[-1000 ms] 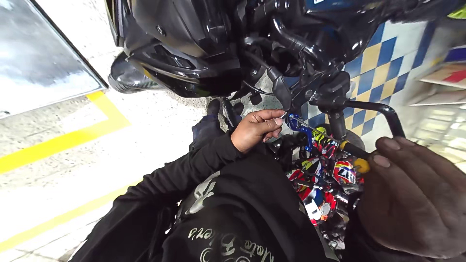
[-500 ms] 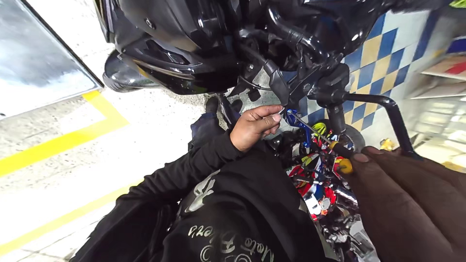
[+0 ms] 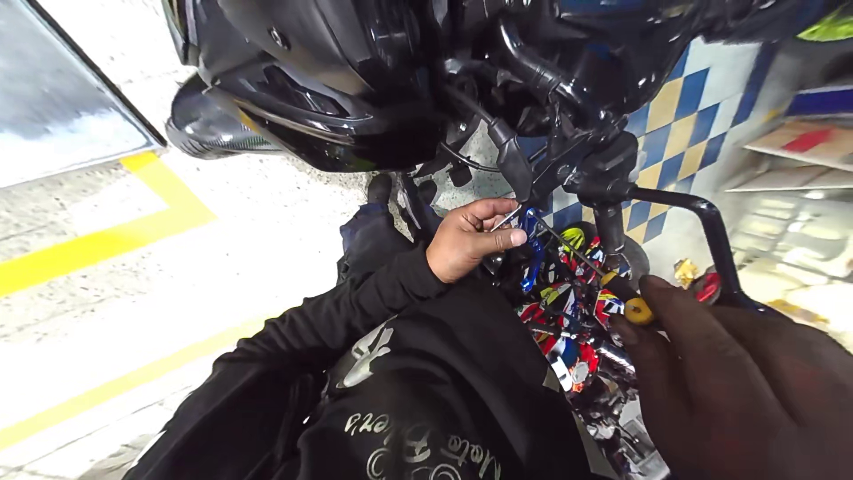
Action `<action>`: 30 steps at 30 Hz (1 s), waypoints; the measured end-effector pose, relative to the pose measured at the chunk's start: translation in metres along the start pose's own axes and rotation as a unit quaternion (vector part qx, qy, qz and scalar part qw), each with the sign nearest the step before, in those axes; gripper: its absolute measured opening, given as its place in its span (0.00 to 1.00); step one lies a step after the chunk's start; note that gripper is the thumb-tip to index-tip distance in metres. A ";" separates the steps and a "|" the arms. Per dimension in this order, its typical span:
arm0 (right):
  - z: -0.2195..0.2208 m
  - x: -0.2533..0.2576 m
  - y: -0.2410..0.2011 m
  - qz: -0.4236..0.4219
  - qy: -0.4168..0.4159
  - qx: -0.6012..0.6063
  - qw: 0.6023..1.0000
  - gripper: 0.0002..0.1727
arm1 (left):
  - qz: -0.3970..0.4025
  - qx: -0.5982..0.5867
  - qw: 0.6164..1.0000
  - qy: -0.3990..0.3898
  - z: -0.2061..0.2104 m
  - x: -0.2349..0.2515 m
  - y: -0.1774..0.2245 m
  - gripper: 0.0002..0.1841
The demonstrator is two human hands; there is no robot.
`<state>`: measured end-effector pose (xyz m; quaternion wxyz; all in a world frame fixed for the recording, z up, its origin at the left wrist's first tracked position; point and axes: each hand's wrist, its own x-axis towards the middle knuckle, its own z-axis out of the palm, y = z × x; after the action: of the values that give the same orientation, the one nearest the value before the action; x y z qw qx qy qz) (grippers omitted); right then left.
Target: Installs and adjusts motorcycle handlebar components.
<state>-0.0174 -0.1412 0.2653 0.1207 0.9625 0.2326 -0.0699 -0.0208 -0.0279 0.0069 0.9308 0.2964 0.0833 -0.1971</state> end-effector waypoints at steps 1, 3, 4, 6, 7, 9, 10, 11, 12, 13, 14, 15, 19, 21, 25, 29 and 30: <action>0.000 0.000 0.000 -0.003 0.001 -0.004 1.000 0.17 | 0.003 0.015 1.000 0.003 0.001 0.000 0.000 0.21; 0.000 0.000 0.001 -0.002 0.005 -0.008 1.000 0.18 | 0.009 0.038 0.999 0.011 0.002 0.000 0.000 0.21; 0.001 0.000 0.000 0.004 0.007 -0.003 1.000 0.18 | 0.012 0.043 0.999 0.015 0.003 -0.001 0.000 0.21; 0.004 0.000 -0.003 0.030 0.021 0.023 0.999 0.18 | 0.020 0.048 0.999 0.017 0.003 -0.001 -0.001 0.21; 0.005 -0.001 -0.005 0.045 0.026 0.039 0.998 0.19 | 0.025 0.048 0.998 0.018 0.003 -0.001 -0.002 0.21; 0.009 -0.003 -0.008 0.078 0.039 0.068 0.994 0.20 | 0.027 0.049 0.998 0.020 0.003 -0.002 -0.001 0.20; 0.010 -0.004 -0.009 0.090 0.043 0.079 0.992 0.20 | 0.028 0.049 0.998 0.021 0.004 -0.002 -0.001 0.21; 0.011 -0.004 -0.009 0.096 0.046 0.086 0.991 0.21 | 0.029 0.048 0.998 0.021 0.004 -0.002 -0.001 0.21; 0.011 -0.005 -0.008 0.096 0.046 0.090 0.990 0.21 | 0.029 0.048 0.998 0.020 0.004 -0.002 -0.001 0.21; 0.010 -0.005 -0.007 0.088 0.037 0.086 0.992 0.22 | 0.028 0.049 0.998 0.020 0.004 -0.002 -0.001 0.21; 0.007 -0.005 -0.005 0.073 0.022 0.071 0.995 0.22 | 0.027 0.051 0.998 0.020 0.003 -0.003 -0.001 0.21; 0.004 -0.002 -0.002 0.050 0.005 0.044 0.998 0.22 | 0.027 0.054 0.998 0.020 0.003 -0.002 -0.001 0.21; -0.007 0.008 0.006 -0.048 -0.062 -0.069 0.995 0.23 | 0.023 0.058 0.998 0.015 0.003 -0.003 -0.001 0.20; -0.012 0.014 0.006 -0.079 -0.100 -0.082 0.988 0.23 | 0.024 0.057 0.998 0.015 0.003 -0.003 -0.002 0.21; -0.010 0.016 0.003 -0.055 -0.096 -0.059 0.992 0.20 | 0.022 0.051 0.998 0.023 0.002 -0.003 -0.004 0.22; 0.001 0.011 0.000 0.014 -0.037 0.012 0.999 0.21 | 0.026 0.054 0.998 0.028 0.002 -0.004 -0.005 0.21; 0.004 0.009 -0.001 0.031 -0.020 0.037 0.999 0.22 | 0.028 0.053 0.998 0.029 0.003 -0.004 -0.006 0.21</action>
<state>-0.0098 -0.1379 0.2595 0.0914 0.9716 0.1971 -0.0939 -0.0270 -0.0323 0.0072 0.9160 0.3533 0.0915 -0.1667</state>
